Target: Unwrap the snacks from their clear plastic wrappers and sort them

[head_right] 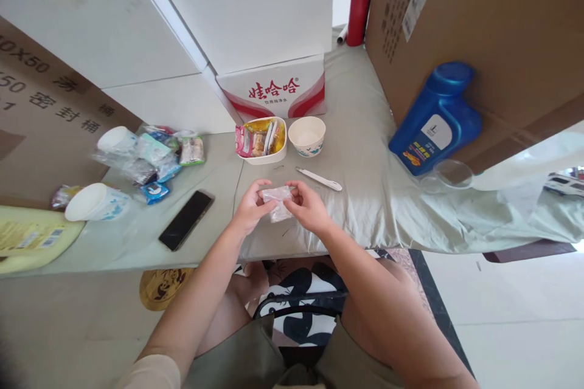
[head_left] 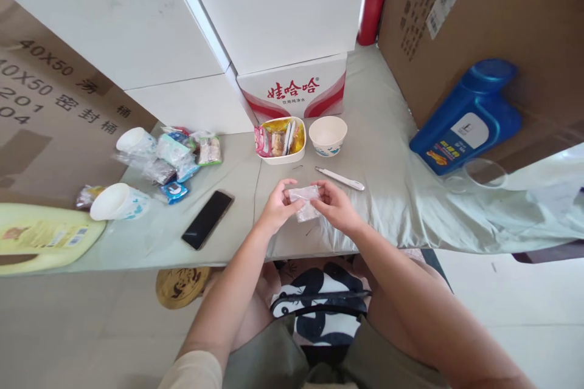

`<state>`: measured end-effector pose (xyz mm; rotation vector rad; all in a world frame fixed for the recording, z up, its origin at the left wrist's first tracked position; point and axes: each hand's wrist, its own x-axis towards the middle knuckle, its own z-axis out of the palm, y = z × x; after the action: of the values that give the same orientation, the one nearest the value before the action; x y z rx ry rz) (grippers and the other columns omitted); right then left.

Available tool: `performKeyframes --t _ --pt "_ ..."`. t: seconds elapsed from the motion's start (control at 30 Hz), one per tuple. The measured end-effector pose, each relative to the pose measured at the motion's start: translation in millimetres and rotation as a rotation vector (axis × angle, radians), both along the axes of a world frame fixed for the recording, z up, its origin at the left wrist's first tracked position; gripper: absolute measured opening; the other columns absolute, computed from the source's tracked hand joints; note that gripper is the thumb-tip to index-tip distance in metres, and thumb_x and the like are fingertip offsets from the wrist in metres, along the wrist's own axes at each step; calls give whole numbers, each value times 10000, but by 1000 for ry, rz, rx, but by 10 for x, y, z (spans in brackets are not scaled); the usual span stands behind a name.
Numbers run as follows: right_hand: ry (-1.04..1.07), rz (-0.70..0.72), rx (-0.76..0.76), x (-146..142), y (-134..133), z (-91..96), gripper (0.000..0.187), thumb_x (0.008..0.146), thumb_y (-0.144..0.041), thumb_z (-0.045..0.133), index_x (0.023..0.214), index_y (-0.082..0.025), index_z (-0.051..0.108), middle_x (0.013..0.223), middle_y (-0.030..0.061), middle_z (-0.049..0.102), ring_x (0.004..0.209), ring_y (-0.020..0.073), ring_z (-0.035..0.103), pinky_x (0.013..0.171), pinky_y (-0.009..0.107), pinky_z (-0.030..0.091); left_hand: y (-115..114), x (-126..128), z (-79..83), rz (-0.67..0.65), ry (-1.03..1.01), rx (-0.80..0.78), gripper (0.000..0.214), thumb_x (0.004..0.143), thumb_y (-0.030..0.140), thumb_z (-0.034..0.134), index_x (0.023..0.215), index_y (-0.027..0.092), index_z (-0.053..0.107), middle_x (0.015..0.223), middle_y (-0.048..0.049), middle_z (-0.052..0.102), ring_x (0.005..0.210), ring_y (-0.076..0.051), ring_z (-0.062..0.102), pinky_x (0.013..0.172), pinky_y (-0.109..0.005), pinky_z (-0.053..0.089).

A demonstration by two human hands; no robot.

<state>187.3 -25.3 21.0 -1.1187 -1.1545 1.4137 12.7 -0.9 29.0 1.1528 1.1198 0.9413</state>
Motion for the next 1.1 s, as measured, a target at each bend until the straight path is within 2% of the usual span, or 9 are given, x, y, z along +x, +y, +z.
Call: performKeyframes --t 0.1,0.2,0.4,0.5,0.7,0.8,0.87,1.0,1.1 --pt "10 -150 2 38 40 52 378 750 -377 623 1091 -234 545 840 -19 581 694 142 587 668 311 471 252 80 107 175 74 66 347 611 332 790 797 198 529 662 53 572 577 -97 521 583 -221 425" --pt "-14 -196 -76 94 77 96 285 764 -376 549 1008 -228 555 804 -27 573 672 146 597 697 333 471 679 216 408 307 337 356 218 660 219 684 696 205 469 603 67 464 563 -96 451 569 -220 369" --pt "-22 -143 -85 159 94 119 241 773 -390 487 924 -221 567 740 -28 570 624 145 548 650 321 429 1439 1096 952 -134 1092 863 123 759 87 567 818 193 583 843 -50 653 876 -213 622 797 -327 446" --pt "-21 -144 -76 197 88 109 222 796 -392 474 905 -224 570 739 -18 583 625 149 541 641 316 422 1663 1528 834 -449 1434 603 259 809 75 514 996 166 670 1035 -141 697 1033 -296 651 880 -408 466" --pt "-39 -139 -59 253 96 98 170 830 -364 484 886 -236 580 729 -11 595 633 156 540 630 304 424 1936 1720 604 -793 1438 202 83 711 143 652 702 124 732 699 -90 703 740 -237 681 785 -361 524" --pt "-28 -123 -72 227 106 117 172 826 -374 494 883 -235 578 718 -10 595 618 156 539 617 303 432 2032 1530 795 -797 1325 175 174 738 142 600 808 135 759 795 -78 739 744 -209 681 776 -334 526" --pt "-24 -118 -81 190 97 133 189 817 -394 504 885 -232 573 710 -9 590 618 159 547 617 307 437 2105 1217 975 -657 1233 272 260 767 138 552 928 136 757 883 -77 748 831 -213 687 822 -331 518" --pt "-66 -113 -88 110 28 129 253 800 -459 534 903 -230 565 721 -2 585 629 166 555 622 316 446 2171 45 1234 -61 1202 532 307 841 211 525 1045 102 726 1011 -96 736 996 -234 645 940 -345 471" --pt "-157 -86 -88 70 -33 77 290 808 -492 542 920 -227 575 729 5 592 645 171 558 624 319 447 2050 -991 1221 209 1395 383 317 850 253 542 1075 111 713 1067 -122 733 1022 -245 641 942 -342 469"
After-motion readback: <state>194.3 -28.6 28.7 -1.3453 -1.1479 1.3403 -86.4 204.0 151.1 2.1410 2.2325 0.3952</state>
